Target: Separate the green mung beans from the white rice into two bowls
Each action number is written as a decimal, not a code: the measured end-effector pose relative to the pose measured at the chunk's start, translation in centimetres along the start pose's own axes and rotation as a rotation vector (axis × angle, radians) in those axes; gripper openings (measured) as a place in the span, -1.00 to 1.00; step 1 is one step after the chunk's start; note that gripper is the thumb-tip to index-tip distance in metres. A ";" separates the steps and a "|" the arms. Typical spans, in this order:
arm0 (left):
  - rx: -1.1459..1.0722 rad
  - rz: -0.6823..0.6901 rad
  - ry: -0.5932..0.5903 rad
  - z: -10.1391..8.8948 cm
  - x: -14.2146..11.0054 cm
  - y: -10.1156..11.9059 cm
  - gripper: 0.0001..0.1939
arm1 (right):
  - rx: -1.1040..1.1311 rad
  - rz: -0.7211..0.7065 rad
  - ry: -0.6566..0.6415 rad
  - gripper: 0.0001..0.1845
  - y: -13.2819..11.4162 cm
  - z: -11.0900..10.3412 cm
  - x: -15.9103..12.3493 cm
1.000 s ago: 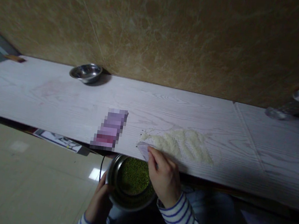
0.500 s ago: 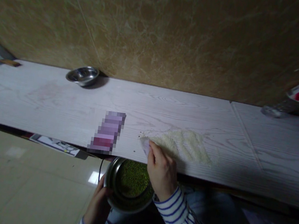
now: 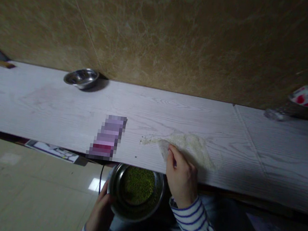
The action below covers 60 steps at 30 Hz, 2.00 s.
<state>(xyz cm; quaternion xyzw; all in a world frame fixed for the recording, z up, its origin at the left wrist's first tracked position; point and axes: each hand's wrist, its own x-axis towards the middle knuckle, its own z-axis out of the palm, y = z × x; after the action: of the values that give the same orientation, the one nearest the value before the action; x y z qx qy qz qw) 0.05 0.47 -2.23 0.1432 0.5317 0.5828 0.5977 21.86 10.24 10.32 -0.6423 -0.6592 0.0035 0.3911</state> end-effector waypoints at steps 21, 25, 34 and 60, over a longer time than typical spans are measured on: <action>-0.031 -0.017 0.065 -0.3 -0.1 0.2 -0.40 | 0.180 0.075 -0.126 -0.66 -1.4 1.8 0.9; -0.047 -0.010 0.053 -0.2 -0.2 0.1 -0.39 | 0.202 0.060 -0.174 -0.66 -1.9 2.0 0.9; -0.047 -0.016 0.056 -0.6 0.1 -0.2 -0.40 | 0.259 0.047 -0.170 -0.69 -2.5 1.2 0.3; -0.013 0.000 0.076 -0.4 -0.1 0.2 -0.31 | 0.310 -0.077 -0.265 -0.68 -3.3 2.7 0.1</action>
<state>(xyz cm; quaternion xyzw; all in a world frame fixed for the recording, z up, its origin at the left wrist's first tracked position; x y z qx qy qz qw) -0.31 0.23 -2.19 0.1172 0.5501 0.5913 0.5779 17.73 11.10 10.15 -0.5427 -0.7205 0.1743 0.3949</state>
